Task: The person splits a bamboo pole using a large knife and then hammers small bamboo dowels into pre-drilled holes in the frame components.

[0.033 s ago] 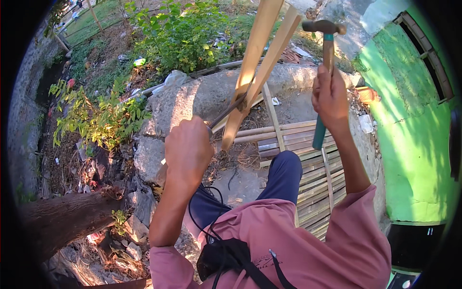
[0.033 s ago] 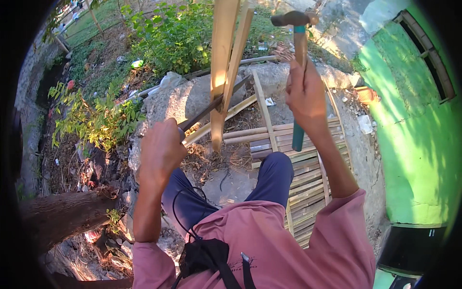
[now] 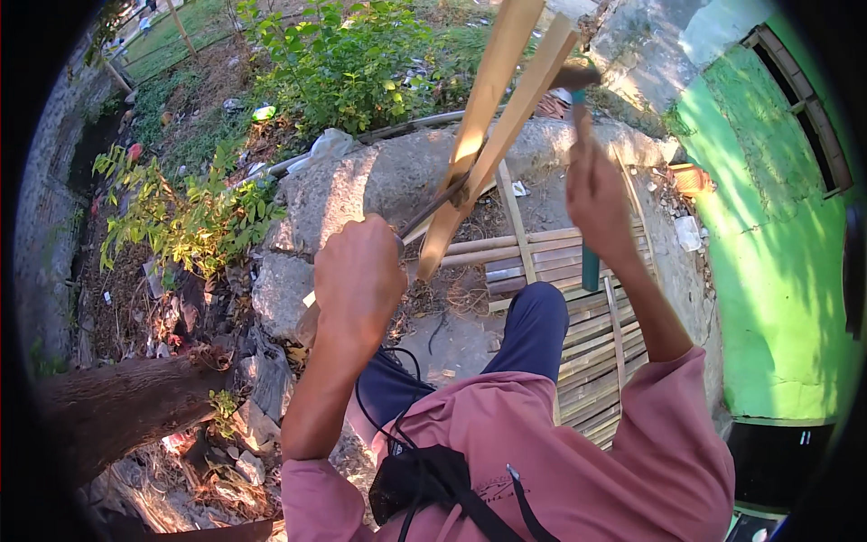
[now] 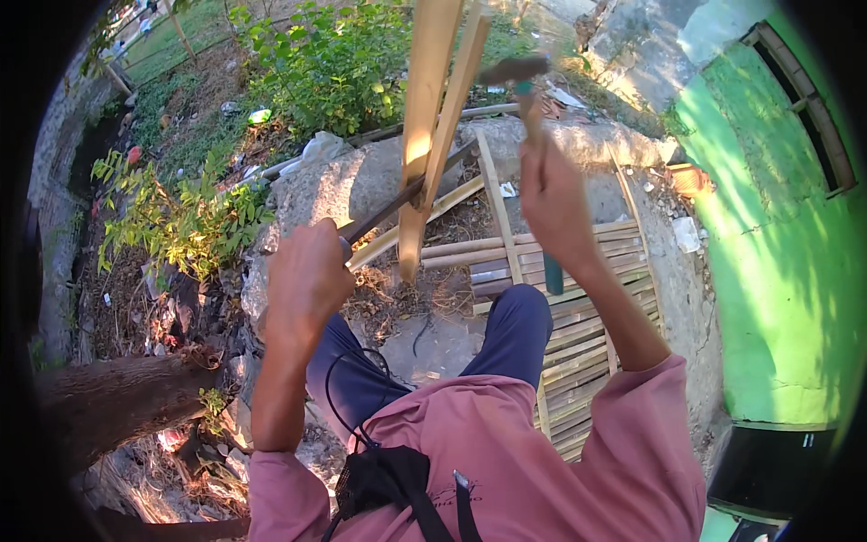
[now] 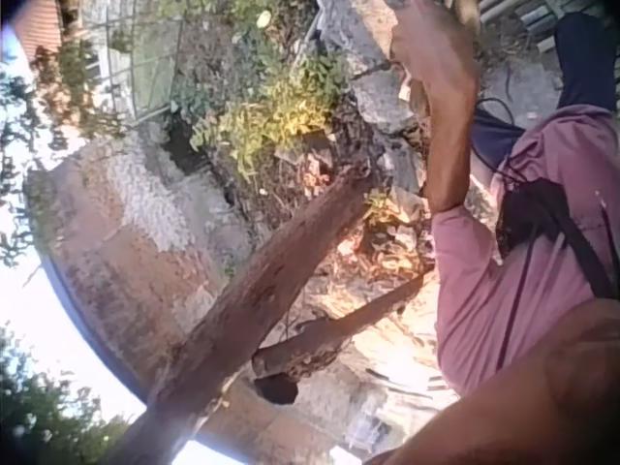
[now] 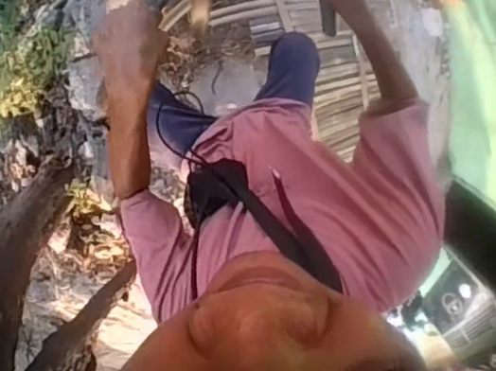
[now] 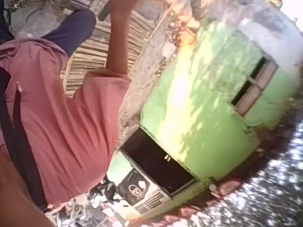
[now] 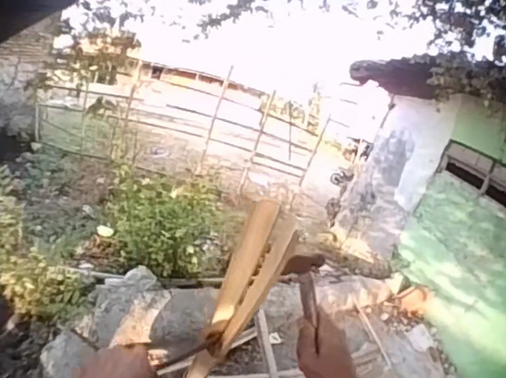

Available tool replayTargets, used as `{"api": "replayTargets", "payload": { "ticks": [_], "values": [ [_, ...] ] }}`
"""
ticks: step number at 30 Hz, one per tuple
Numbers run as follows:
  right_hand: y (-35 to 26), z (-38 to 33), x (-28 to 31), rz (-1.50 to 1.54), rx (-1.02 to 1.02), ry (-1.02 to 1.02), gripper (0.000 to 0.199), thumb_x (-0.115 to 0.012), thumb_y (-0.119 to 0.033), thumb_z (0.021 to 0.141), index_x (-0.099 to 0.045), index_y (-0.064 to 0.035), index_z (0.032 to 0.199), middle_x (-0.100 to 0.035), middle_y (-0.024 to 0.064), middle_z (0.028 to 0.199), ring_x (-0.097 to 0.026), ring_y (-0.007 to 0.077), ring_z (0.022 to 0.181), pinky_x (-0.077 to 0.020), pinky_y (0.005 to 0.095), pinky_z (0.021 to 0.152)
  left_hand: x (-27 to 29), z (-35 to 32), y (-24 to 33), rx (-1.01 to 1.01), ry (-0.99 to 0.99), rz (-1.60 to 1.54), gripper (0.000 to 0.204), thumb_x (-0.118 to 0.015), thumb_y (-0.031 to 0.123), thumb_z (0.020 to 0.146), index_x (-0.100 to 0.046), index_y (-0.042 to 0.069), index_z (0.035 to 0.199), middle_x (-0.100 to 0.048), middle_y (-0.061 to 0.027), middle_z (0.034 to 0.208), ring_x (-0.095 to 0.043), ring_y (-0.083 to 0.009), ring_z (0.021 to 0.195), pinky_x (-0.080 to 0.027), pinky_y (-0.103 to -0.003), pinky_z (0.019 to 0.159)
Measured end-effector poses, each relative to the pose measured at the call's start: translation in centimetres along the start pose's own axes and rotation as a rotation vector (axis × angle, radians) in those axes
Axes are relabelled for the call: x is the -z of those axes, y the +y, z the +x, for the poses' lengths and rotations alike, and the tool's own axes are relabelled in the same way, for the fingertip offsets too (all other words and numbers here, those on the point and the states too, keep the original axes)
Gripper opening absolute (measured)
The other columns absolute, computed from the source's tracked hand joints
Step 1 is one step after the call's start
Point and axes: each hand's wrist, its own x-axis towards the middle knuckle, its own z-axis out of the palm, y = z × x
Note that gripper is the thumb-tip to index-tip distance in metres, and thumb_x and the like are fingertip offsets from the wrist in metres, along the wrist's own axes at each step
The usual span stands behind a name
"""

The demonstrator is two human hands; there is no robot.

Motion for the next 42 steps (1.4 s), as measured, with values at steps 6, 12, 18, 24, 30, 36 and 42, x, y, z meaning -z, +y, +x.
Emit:
{"api": "replayTargets", "payload": {
  "ticks": [6, 12, 18, 24, 30, 36, 42],
  "values": [
    [-3.1, 0.3, 2.3, 0.293, -0.285, -0.173, 0.029, -0.046, -0.029, 0.109, -0.055, -0.0016, 0.107, -0.045, -0.0018, 0.062, -0.047, 0.0081, 0.049, -0.0367, 0.0265, 0.044, -1.7, -0.3, -0.5, 0.078, -0.034, -0.093, 0.016, -0.07, 0.002, 0.075, -0.068, -0.005, 0.089, -0.07, -0.0265, 0.087, -0.07, -0.0446, 0.085, -0.056, -0.052, 0.076],
    [5.3, -3.6, -1.7, -0.097, -0.088, -0.434, 0.022, -0.051, -0.019, 0.104, -0.058, 0.0024, 0.103, -0.056, 0.01, 0.066, -0.056, 0.0208, 0.058, -0.0432, 0.0422, 0.056, -0.9, 1.2, 0.4, 0.076, -0.035, -0.138, 0.014, -0.07, 0.0, 0.075, -0.071, -0.005, 0.088, -0.071, -0.026, 0.086, -0.072, -0.0433, 0.085, -0.058, -0.05, 0.074],
    [0.1, -2.5, 0.6, 0.283, -0.362, -0.249, 0.026, -0.046, -0.031, 0.11, -0.052, -0.0081, 0.099, -0.04, -0.0054, 0.065, -0.034, 0.0029, 0.043, -0.0246, 0.0205, 0.037, -1.5, 0.2, -1.0, 0.109, -0.039, -0.162, 0.008, -0.071, 0.001, 0.075, -0.072, -0.005, 0.081, -0.071, -0.0262, 0.086, -0.072, -0.0427, 0.084, -0.058, -0.049, 0.072],
    [-2.8, -0.9, 2.4, 0.274, -0.167, 0.005, 0.029, -0.044, -0.031, 0.111, -0.047, -0.0084, 0.094, -0.037, -0.0045, 0.063, -0.034, 0.0037, 0.045, -0.0257, 0.0212, 0.038, -2.3, -0.8, 0.1, 0.087, 0.011, -0.157, 0.011, -0.073, 0.005, 0.078, -0.071, -0.002, 0.086, -0.073, -0.0212, 0.085, -0.074, -0.037, 0.081, -0.06, -0.046, 0.07],
    [3.5, -4.7, -1.4, 0.235, -0.497, -0.545, 0.03, -0.047, -0.03, 0.11, -0.049, -0.008, 0.089, -0.043, -0.0043, 0.06, -0.039, 0.0044, 0.043, -0.031, 0.0226, 0.039, -2.7, -1.5, 0.2, 0.151, 0.048, -0.163, 0.008, -0.07, 0.006, 0.083, -0.069, 0.001, 0.089, -0.074, -0.0169, 0.084, -0.076, -0.03, 0.077, -0.061, -0.038, 0.065],
    [3.6, -8.7, -2.1, 0.381, -0.53, -0.379, 0.029, -0.044, -0.032, 0.111, -0.05, -0.0093, 0.094, -0.035, -0.005, 0.062, -0.03, 0.0033, 0.041, -0.0219, 0.0218, 0.035, -2.7, -2.9, 0.2, 0.121, 0.081, -0.109, 0.009, -0.065, 0.007, 0.087, -0.067, 0.001, 0.094, -0.073, -0.0143, 0.076, -0.076, -0.0266, 0.075, -0.061, -0.036, 0.062],
    [3.5, -8.9, -1.0, 0.606, -0.561, -0.3, 0.03, -0.043, -0.034, 0.111, -0.052, -0.008, 0.099, -0.033, -0.0048, 0.063, -0.031, 0.004, 0.042, -0.023, 0.0213, 0.036, -2.3, -1.2, -0.9, 0.07, 0.049, -0.117, 0.02, -0.075, 0.011, 0.077, -0.066, 0.0, 0.091, -0.073, -0.0197, 0.083, -0.074, -0.0333, 0.08, -0.059, -0.044, 0.069]
  ]
}}
